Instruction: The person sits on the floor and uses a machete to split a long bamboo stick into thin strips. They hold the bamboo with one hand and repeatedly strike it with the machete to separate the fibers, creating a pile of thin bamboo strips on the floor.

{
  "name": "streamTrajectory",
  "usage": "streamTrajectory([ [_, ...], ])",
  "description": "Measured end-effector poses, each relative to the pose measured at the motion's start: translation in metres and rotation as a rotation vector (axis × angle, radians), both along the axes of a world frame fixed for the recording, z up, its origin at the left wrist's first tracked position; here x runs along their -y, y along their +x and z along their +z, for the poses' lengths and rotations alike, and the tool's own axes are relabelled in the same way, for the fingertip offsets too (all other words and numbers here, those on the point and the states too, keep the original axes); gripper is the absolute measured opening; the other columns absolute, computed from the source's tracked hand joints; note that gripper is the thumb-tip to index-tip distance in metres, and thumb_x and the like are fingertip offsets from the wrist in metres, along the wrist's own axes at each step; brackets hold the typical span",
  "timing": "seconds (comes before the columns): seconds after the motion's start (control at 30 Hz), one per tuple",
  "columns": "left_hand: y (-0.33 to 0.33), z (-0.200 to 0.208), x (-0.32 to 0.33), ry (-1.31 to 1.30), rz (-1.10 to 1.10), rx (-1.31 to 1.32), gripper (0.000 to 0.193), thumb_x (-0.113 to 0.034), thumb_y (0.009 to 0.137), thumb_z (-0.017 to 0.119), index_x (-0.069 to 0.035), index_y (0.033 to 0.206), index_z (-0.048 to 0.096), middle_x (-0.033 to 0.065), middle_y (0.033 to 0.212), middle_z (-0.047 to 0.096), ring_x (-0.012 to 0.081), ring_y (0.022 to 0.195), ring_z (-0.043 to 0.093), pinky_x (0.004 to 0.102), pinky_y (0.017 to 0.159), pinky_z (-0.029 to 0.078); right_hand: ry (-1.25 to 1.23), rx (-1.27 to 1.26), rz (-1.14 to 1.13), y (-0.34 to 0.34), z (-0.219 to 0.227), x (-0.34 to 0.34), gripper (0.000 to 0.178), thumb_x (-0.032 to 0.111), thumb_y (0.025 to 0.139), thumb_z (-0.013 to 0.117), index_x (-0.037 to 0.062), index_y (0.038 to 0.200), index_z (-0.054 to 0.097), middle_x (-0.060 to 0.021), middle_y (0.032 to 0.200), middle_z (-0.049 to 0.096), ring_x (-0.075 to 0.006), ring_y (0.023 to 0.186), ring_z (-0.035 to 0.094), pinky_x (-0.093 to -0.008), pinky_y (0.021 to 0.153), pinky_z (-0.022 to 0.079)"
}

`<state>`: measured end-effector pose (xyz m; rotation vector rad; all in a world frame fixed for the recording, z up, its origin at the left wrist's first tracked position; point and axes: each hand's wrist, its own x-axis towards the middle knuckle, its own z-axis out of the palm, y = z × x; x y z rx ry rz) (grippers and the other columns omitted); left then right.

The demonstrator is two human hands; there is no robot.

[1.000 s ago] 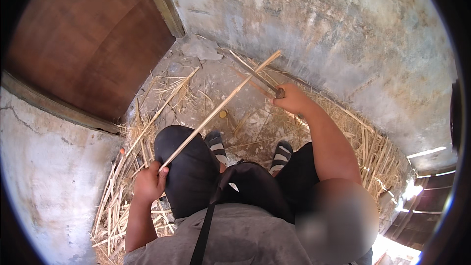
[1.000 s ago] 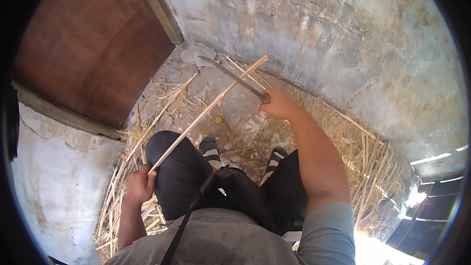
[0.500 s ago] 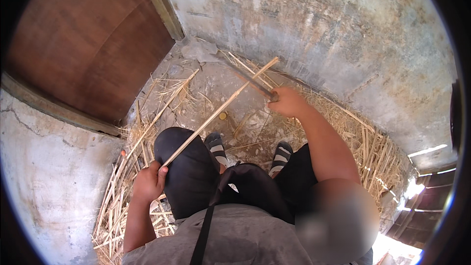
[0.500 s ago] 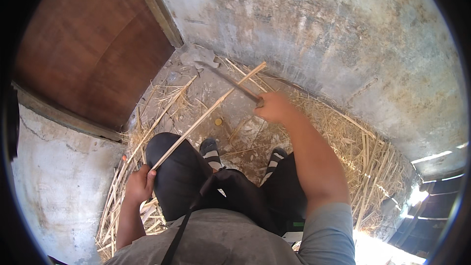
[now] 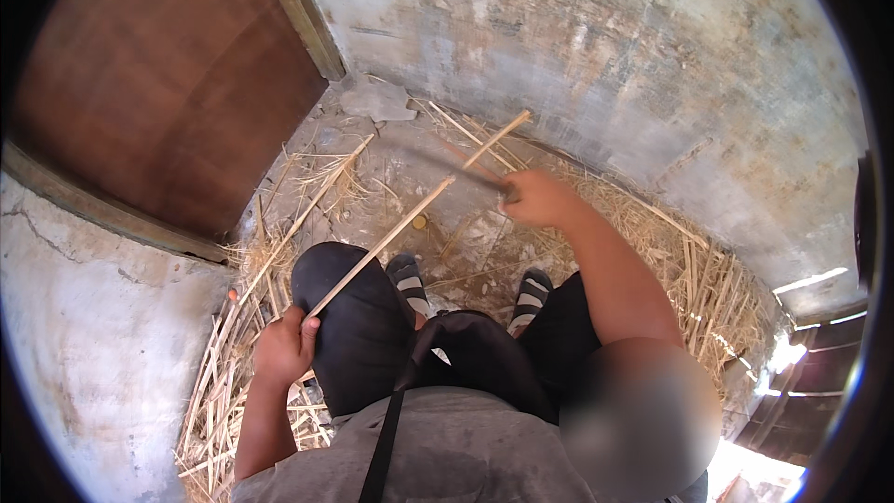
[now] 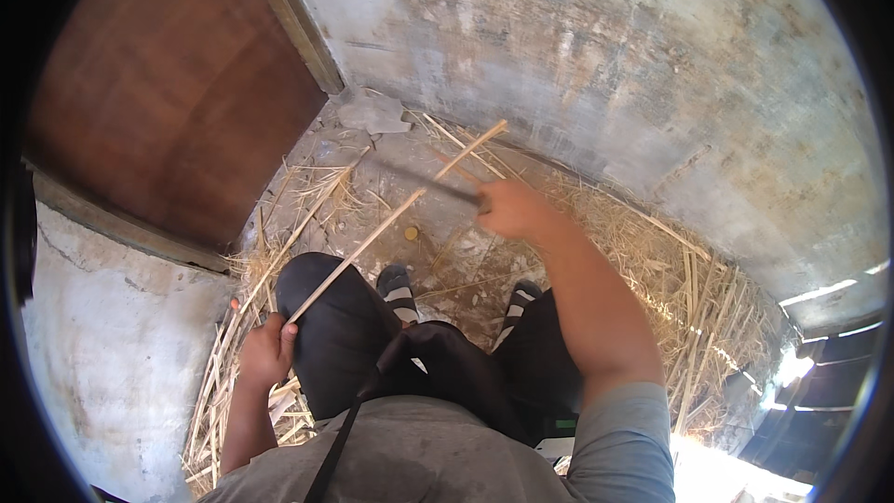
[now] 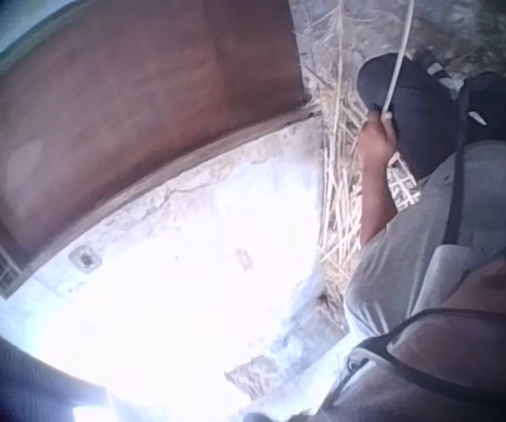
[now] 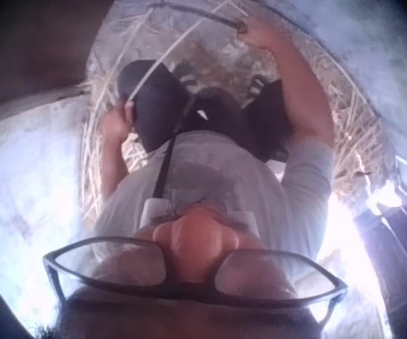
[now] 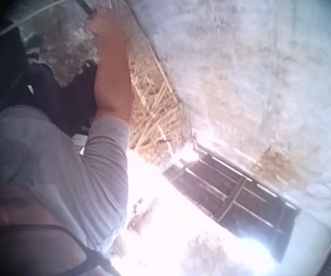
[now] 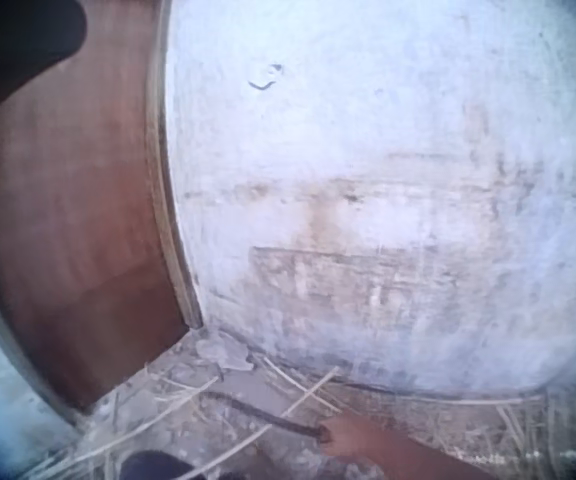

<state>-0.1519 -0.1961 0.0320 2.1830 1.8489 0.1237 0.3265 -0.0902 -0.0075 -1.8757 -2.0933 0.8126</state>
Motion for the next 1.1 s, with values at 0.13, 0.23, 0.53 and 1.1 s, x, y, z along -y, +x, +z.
streamTrajectory([
  [0.13,-0.002,0.001,0.001,0.027,-0.026,0.018,0.037,-0.043,0.103,0.058,-0.007,0.095,0.058,0.0256,0.071,0.066,0.0505,0.071,0.065,0.0574,0.061,0.049,-0.044,0.039,0.214,-0.018,0.012,0.005,0.058,0.033,0.085,0.076,-0.0052,0.128,0.065,-0.0234,0.115,0.072,-0.0363,0.102,0.071,-0.0465,0.090,0.055],
  [0.23,-0.002,-0.003,-0.003,0.050,-0.024,0.055,0.037,-0.042,0.103,0.057,-0.006,0.095,0.058,0.0256,0.071,0.065,0.0508,0.071,0.065,0.0572,0.061,0.049,-0.017,-0.180,-0.219,0.021,-0.013,-0.008,0.053,0.033,0.084,0.077,-0.0001,0.125,0.068,-0.0224,0.111,0.073,-0.0357,0.100,0.071,-0.0460,0.089,0.055],
  [0.53,-0.003,0.005,-0.010,-0.006,-0.080,0.078,0.035,-0.039,0.104,0.056,-0.006,0.095,0.059,0.0259,0.071,0.065,0.0514,0.071,0.064,0.0572,0.062,0.049,-0.048,0.164,0.179,-0.029,0.033,0.011,0.054,0.031,0.084,0.078,0.0003,0.127,0.068,-0.0208,0.108,0.074,-0.0335,0.099,0.072,-0.0441,0.087,0.055],
  [1.1,-0.029,0.025,-0.009,-0.107,-0.055,0.201,0.043,-0.039,0.104,0.058,-0.002,0.082,0.060,0.0215,0.062,0.059,0.0438,0.061,0.063,0.0488,0.057,0.046,0.044,-0.071,-0.108,0.000,-0.001,0.005,0.045,0.032,0.086,0.076,-0.0002,0.117,0.071,-0.0242,0.104,0.073,-0.0381,0.101,0.071,-0.0461,0.086,0.055],
])
